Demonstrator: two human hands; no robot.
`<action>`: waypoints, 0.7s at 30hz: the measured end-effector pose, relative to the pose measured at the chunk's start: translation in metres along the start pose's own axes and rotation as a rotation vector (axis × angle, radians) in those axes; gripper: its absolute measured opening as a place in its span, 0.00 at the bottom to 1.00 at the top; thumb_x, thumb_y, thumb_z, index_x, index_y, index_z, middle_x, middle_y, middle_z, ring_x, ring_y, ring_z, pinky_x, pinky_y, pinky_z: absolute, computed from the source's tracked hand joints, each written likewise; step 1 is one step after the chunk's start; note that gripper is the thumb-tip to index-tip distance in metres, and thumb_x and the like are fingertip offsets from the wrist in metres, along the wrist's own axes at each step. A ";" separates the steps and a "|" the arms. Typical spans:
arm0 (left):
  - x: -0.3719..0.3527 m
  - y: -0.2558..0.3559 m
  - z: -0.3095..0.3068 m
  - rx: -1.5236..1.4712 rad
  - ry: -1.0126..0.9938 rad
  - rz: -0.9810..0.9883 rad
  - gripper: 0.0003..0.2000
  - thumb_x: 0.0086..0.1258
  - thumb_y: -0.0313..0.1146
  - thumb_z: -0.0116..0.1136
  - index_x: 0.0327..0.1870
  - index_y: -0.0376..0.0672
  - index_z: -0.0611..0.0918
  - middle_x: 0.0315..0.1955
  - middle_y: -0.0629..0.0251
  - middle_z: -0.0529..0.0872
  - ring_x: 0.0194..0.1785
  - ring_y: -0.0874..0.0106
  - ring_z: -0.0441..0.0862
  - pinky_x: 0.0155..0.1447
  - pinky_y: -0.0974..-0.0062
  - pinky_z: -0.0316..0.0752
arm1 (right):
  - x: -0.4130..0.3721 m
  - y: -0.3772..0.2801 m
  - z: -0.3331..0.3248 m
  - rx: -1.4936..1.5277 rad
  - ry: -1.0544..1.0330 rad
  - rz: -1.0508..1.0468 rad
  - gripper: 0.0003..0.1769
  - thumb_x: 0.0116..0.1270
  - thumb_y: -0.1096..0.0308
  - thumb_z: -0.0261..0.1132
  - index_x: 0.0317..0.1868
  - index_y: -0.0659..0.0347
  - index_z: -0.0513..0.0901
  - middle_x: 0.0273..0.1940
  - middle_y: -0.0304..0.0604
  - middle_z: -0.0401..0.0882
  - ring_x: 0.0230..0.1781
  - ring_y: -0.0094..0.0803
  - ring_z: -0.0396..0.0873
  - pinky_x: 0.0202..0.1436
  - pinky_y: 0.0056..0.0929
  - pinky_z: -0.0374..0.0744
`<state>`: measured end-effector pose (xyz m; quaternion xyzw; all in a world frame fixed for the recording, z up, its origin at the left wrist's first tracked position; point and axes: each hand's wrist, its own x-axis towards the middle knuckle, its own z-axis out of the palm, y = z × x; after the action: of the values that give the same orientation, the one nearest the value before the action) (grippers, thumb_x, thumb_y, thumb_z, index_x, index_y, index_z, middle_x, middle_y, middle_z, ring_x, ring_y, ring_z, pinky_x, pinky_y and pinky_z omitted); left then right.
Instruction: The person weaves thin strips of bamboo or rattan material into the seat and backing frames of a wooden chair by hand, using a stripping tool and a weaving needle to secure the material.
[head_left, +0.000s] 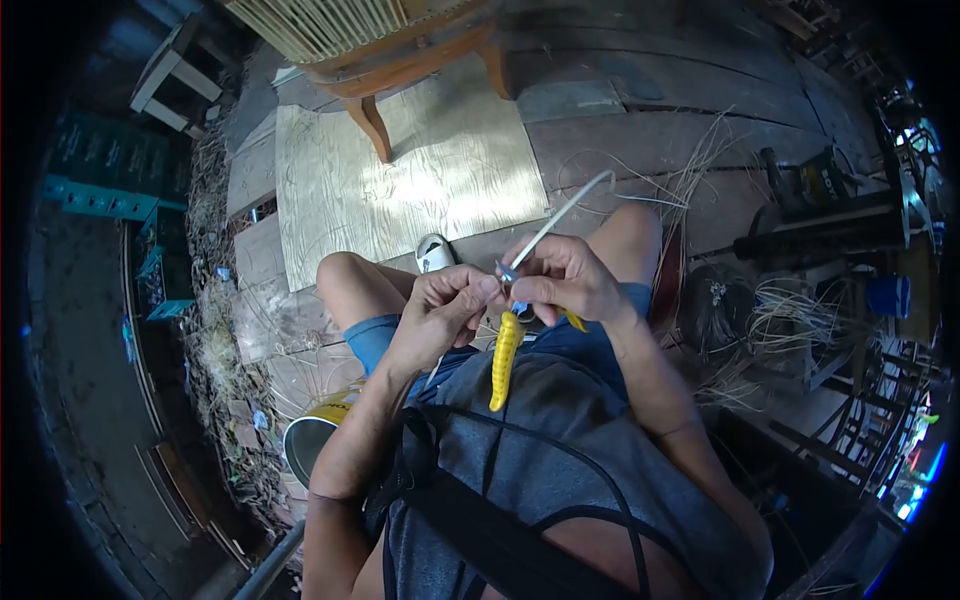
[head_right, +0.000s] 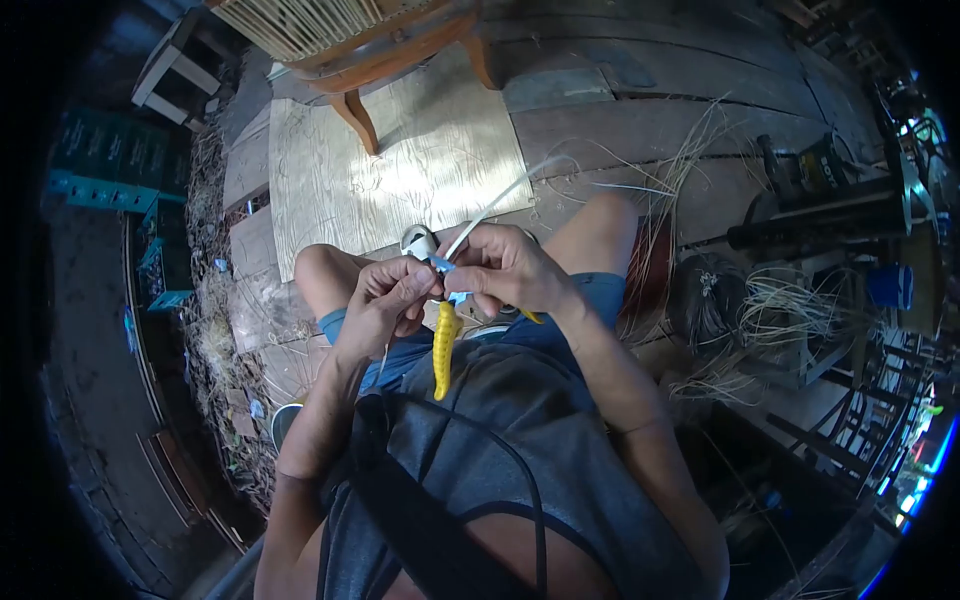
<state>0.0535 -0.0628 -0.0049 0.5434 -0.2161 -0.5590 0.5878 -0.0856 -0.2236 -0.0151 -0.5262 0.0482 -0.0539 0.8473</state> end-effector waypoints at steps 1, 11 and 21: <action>-0.001 0.002 0.000 -0.090 -0.072 -0.020 0.11 0.72 0.38 0.56 0.35 0.40 0.83 0.14 0.75 0.72 0.14 0.87 0.61 0.17 0.86 0.53 | 0.002 -0.003 0.006 -0.004 0.004 0.000 0.10 0.65 0.75 0.63 0.45 0.68 0.74 0.31 0.43 0.81 0.15 0.16 0.71 0.17 0.14 0.68; -0.017 0.006 -0.006 -0.195 -0.185 -0.021 0.11 0.74 0.36 0.54 0.34 0.38 0.81 0.19 0.76 0.76 0.15 0.88 0.60 0.18 0.86 0.50 | -0.002 -0.027 -0.015 0.004 0.114 -0.196 0.04 0.69 0.73 0.61 0.38 0.65 0.75 0.25 0.39 0.78 0.14 0.15 0.71 0.16 0.13 0.68; -0.036 -0.002 -0.050 0.328 0.048 0.015 0.08 0.72 0.32 0.57 0.40 0.37 0.83 0.23 0.77 0.78 0.23 0.87 0.69 0.25 0.88 0.63 | 0.003 -0.066 -0.088 -0.058 0.567 -0.118 0.17 0.65 0.63 0.65 0.52 0.60 0.79 0.26 0.35 0.77 0.12 0.15 0.67 0.14 0.12 0.62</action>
<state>0.0857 -0.0097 -0.0099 0.6436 -0.2947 -0.4986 0.5003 -0.0973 -0.3315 0.0053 -0.5162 0.2539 -0.2467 0.7799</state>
